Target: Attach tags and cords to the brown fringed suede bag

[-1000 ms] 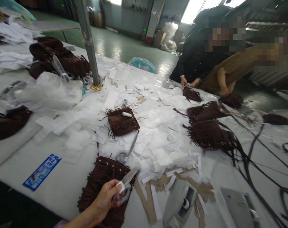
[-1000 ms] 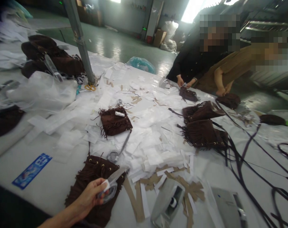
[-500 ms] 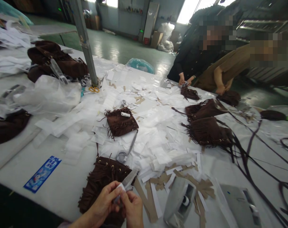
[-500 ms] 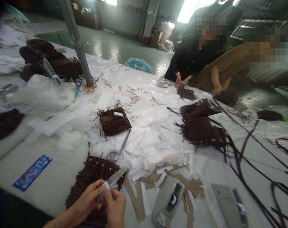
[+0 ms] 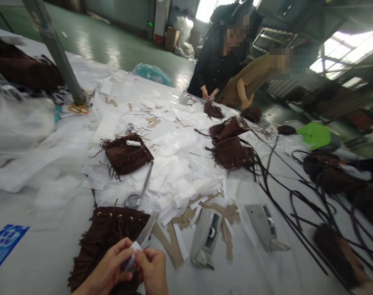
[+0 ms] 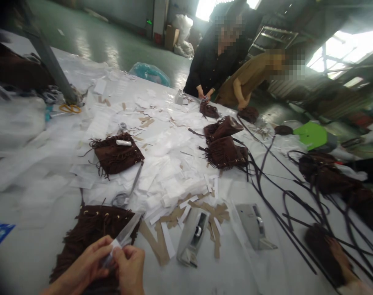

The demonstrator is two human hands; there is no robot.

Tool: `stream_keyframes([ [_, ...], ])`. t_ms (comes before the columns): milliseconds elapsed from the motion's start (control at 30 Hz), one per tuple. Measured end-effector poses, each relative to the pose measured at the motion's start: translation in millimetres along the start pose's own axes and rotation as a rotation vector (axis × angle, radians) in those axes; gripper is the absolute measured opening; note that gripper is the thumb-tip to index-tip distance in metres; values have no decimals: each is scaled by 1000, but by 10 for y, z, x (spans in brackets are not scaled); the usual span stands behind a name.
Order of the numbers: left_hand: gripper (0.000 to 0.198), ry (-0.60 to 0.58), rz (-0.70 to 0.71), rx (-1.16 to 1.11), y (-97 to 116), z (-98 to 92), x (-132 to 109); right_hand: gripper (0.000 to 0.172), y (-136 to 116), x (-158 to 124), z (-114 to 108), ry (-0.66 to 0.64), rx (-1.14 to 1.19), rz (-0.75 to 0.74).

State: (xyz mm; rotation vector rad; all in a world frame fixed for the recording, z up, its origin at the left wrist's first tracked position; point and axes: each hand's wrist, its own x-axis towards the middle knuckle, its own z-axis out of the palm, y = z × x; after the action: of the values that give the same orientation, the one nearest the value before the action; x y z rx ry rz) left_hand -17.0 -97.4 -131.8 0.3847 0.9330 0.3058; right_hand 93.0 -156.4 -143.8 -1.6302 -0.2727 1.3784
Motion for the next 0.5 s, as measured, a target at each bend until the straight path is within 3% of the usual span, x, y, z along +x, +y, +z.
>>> stream_keyframes([
  [333,34,3,22,235,-43,-5,61,53,254,-4,-79,23,-51,-45],
  [400,35,63,48,225,-34,-51,84,55,258,32,-365,99,-79,-46],
  [433,35,116,61,206,-26,-78,90,56,237,38,-599,196,-104,-60],
  [500,36,225,76,162,-5,-139,92,61,167,16,-1194,581,-182,-105],
])
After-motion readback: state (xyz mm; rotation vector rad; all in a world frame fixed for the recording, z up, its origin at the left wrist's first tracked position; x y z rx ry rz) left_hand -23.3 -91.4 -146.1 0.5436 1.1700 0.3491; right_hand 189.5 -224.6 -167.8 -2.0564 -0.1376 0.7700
